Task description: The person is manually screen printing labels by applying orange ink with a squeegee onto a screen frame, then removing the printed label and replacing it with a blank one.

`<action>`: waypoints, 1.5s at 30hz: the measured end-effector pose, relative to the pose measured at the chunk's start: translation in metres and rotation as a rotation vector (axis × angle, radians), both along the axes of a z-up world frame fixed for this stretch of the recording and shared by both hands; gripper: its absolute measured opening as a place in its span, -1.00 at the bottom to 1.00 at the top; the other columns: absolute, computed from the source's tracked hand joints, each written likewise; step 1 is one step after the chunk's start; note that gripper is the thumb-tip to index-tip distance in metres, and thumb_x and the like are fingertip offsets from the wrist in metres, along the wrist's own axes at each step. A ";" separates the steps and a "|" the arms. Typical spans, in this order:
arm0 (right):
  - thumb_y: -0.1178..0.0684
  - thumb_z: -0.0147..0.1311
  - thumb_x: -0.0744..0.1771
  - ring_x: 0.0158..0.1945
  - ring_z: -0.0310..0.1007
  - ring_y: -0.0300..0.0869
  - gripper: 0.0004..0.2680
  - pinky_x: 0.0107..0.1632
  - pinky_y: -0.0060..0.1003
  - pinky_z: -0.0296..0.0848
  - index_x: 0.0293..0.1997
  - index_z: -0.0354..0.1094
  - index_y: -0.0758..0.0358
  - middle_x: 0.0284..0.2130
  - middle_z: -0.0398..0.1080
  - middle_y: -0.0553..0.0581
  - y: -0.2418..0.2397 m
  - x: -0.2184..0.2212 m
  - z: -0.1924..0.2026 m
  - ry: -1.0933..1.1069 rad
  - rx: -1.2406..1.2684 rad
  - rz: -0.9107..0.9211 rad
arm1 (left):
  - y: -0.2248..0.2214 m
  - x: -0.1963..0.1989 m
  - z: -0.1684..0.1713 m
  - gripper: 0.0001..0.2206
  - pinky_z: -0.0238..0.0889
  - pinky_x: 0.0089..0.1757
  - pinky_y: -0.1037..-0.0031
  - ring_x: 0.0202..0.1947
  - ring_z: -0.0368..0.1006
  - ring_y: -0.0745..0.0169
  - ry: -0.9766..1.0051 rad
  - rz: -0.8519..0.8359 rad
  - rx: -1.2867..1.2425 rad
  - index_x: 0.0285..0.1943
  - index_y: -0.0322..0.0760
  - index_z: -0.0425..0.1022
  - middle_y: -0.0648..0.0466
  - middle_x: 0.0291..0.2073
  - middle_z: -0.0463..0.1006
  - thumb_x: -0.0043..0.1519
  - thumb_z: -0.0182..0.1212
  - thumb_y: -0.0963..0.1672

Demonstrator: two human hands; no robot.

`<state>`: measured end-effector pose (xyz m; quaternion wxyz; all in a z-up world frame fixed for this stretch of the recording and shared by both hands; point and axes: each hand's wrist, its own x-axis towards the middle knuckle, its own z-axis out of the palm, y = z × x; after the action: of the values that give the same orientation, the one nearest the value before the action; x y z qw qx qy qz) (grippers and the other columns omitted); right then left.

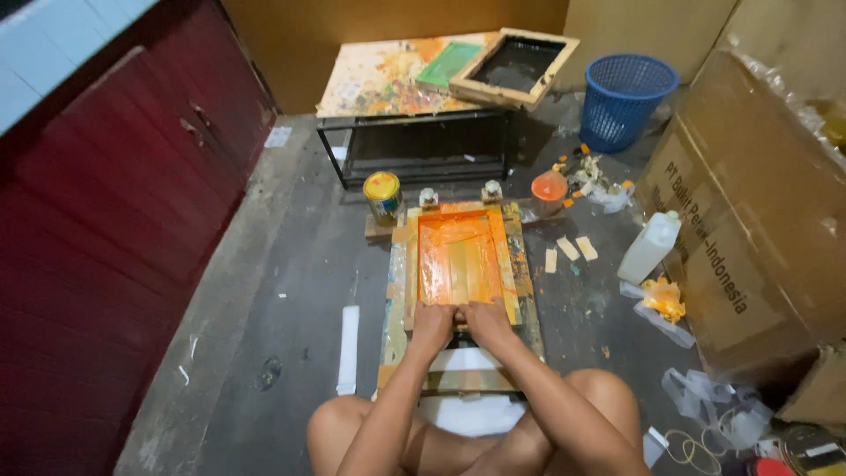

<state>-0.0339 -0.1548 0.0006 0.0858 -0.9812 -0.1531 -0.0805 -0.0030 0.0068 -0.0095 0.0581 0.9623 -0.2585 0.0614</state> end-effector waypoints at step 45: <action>-0.05 -0.09 0.35 -0.42 0.47 0.07 -0.82 -0.20 -0.03 0.36 -0.32 0.45 0.11 -0.40 0.51 0.14 0.003 -0.007 0.003 -0.118 0.033 -0.013 | 0.004 -0.011 0.011 -0.92 0.14 -0.15 0.23 -0.48 0.48 -0.15 -0.043 -0.061 -0.139 -0.34 -0.13 0.59 -0.03 -0.51 0.61 0.04 0.24 -0.19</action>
<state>-0.0410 -0.1519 0.0034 0.0924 -0.9742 -0.1501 -0.1412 -0.0141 0.0105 0.0019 0.1211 0.9460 -0.2842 0.0982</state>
